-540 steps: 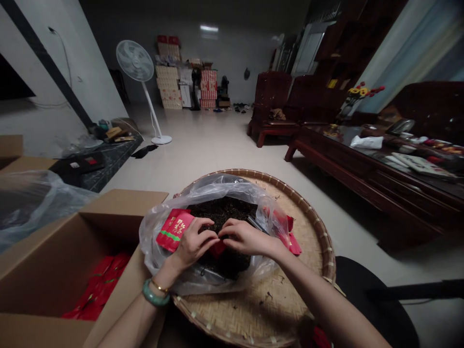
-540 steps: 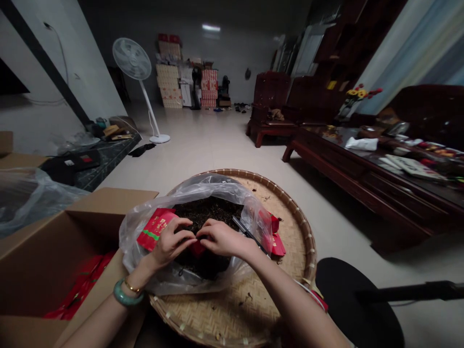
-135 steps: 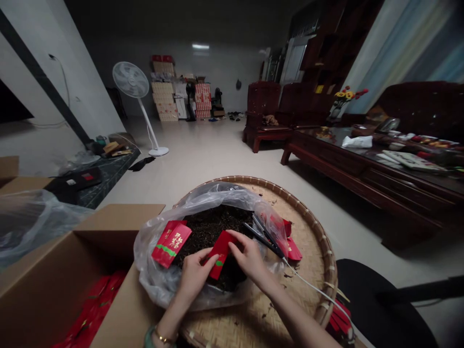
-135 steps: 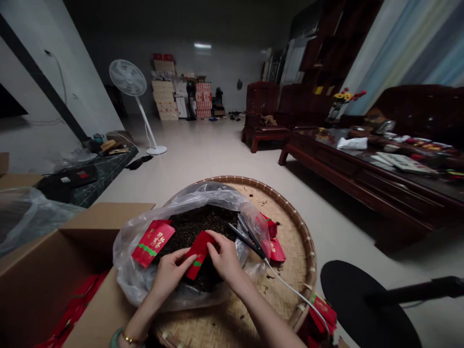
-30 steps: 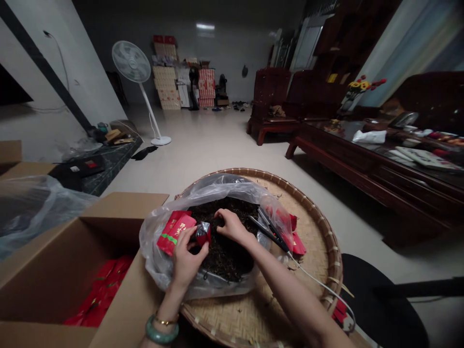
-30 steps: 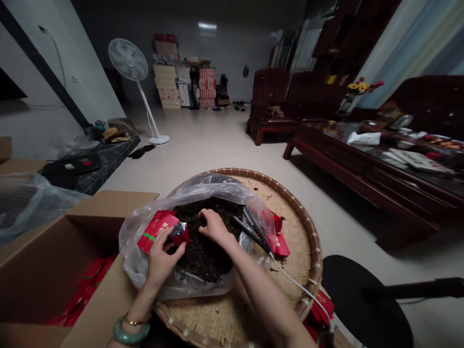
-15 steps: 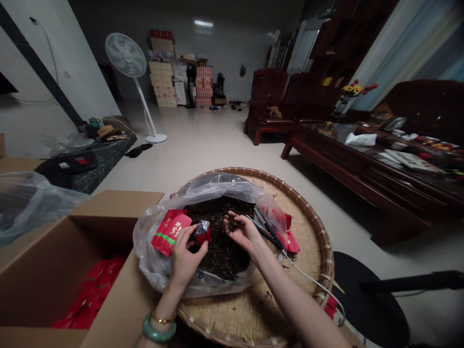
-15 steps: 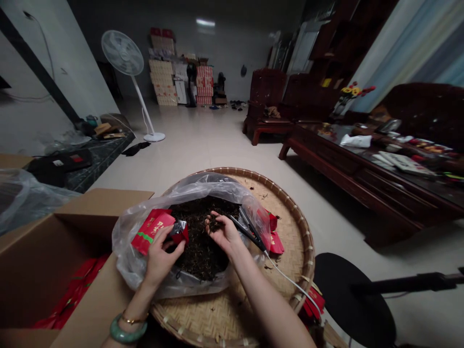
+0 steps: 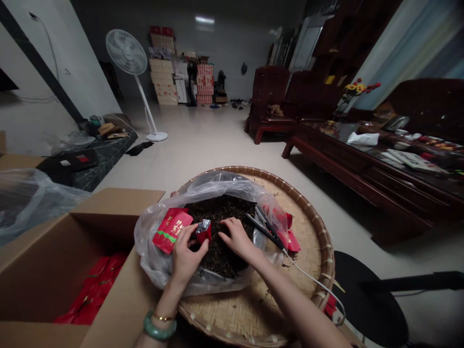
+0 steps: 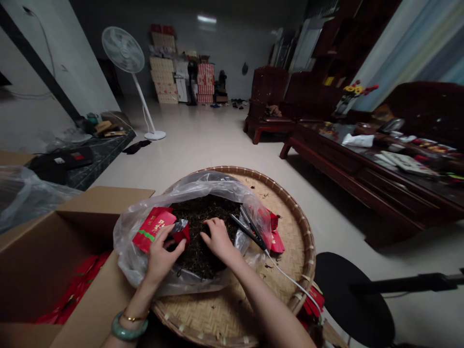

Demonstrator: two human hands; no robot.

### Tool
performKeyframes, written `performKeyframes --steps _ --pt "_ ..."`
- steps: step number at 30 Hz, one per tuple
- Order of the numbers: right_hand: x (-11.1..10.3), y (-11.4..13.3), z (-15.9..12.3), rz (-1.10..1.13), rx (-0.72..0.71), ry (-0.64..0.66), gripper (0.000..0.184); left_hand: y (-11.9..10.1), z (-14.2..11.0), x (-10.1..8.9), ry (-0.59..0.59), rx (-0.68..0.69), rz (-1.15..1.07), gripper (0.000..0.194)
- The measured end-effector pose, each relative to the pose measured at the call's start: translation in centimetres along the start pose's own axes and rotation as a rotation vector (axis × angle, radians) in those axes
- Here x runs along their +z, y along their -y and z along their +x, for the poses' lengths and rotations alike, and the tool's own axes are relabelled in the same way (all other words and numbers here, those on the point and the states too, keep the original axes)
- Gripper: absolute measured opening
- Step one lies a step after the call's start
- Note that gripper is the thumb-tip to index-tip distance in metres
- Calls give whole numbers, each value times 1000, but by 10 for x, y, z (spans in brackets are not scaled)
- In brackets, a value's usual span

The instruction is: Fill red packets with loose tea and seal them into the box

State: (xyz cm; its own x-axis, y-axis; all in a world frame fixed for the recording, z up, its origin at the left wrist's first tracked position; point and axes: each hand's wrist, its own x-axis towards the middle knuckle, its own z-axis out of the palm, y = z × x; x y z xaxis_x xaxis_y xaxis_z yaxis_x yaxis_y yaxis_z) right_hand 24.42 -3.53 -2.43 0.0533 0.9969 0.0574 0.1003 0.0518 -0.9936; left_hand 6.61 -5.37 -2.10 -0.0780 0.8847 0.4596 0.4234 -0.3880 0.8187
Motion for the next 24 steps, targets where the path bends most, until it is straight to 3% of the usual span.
performKeyframes --steps 3,8,13,19,24 --pt "0 2 -1 -21 -18 -4 19 0 0 0 6 2 0 35" --pt "-7 9 7 286 122 -121 14 2 -2 0 16 -8 15 36" --pt "-17 19 7 653 300 -102 17 0 -2 2 11 -6 20 36" --pt "-17 41 -1 1333 592 -119 9 -4 -3 3 35 0 8 34" --pt "-13 46 2 1438 607 -179 17 -9 -4 5 65 22 2 33"
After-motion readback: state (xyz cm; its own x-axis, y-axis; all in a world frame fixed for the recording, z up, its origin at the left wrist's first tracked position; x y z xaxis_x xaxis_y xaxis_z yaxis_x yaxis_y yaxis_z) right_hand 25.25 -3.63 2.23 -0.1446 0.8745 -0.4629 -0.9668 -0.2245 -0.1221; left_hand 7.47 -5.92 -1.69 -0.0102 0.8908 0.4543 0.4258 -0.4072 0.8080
